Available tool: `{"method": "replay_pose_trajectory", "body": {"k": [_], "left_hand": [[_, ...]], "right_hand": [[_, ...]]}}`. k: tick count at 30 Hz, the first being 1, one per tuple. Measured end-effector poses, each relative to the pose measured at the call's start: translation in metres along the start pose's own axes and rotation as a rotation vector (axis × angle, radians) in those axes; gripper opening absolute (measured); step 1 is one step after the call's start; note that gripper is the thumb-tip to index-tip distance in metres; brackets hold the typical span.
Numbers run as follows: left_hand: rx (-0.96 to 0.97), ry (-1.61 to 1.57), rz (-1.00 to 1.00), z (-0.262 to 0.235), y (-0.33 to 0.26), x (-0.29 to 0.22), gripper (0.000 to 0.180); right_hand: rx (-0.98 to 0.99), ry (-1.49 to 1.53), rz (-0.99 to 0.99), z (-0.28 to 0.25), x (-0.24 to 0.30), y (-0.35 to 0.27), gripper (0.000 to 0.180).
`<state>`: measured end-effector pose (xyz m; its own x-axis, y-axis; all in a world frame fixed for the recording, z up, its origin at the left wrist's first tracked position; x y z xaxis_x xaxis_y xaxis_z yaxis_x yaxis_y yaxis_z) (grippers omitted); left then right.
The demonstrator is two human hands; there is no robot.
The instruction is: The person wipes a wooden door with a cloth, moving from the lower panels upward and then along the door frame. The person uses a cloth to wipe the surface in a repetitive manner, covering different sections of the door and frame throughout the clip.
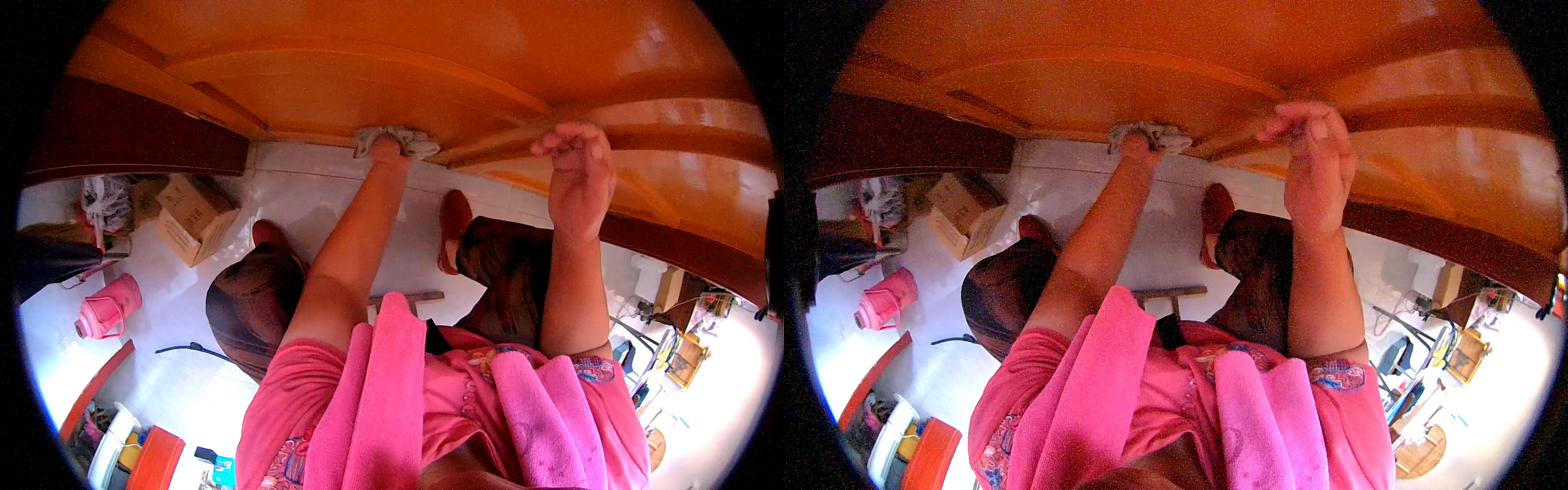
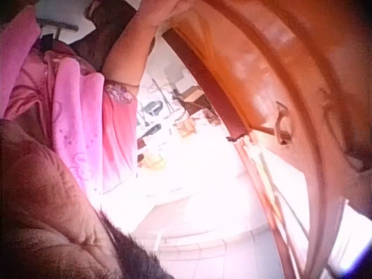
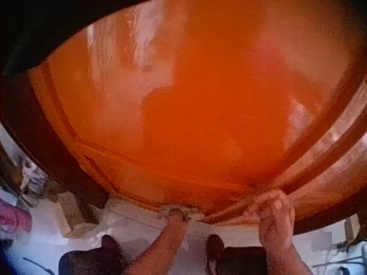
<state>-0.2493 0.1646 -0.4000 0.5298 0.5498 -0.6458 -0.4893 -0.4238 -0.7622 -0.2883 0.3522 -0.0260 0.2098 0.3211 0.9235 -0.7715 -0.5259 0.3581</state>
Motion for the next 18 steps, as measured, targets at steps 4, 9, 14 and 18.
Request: {"method": "replay_pose_trajectory", "body": {"k": [4,9,14,18], "left_hand": [[0.268,-0.799,-0.078,0.033,-0.064,-0.038,0.035],[0.490,-1.074,-0.003,0.054,-0.169,-0.105,0.034],[0.470,-1.138,0.019,0.065,-0.213,-0.136,0.036],[0.391,-1.029,-0.069,0.070,-0.166,-0.106,0.037]], "right_hand": [[-0.019,-0.005,-0.011,-0.002,0.005,0.000,0.033],[-0.047,0.015,-0.017,-0.005,0.010,0.000,0.032],[-0.062,0.011,-0.032,-0.009,0.011,0.000,0.032],[-0.055,0.012,-0.040,-0.008,0.010,-0.001,0.032]]}}
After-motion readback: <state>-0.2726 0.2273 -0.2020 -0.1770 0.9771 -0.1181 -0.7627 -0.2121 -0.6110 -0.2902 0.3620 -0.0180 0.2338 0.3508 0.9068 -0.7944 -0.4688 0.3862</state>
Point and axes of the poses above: each hand's wrist, its own y-axis towards the middle knuckle, its own z-axis out of the palm, x = y × z, the point moved 1 cm from there along y, towards the middle knuckle, and after that the axes turned 8 degrees about -z, right-handed, at the moved point
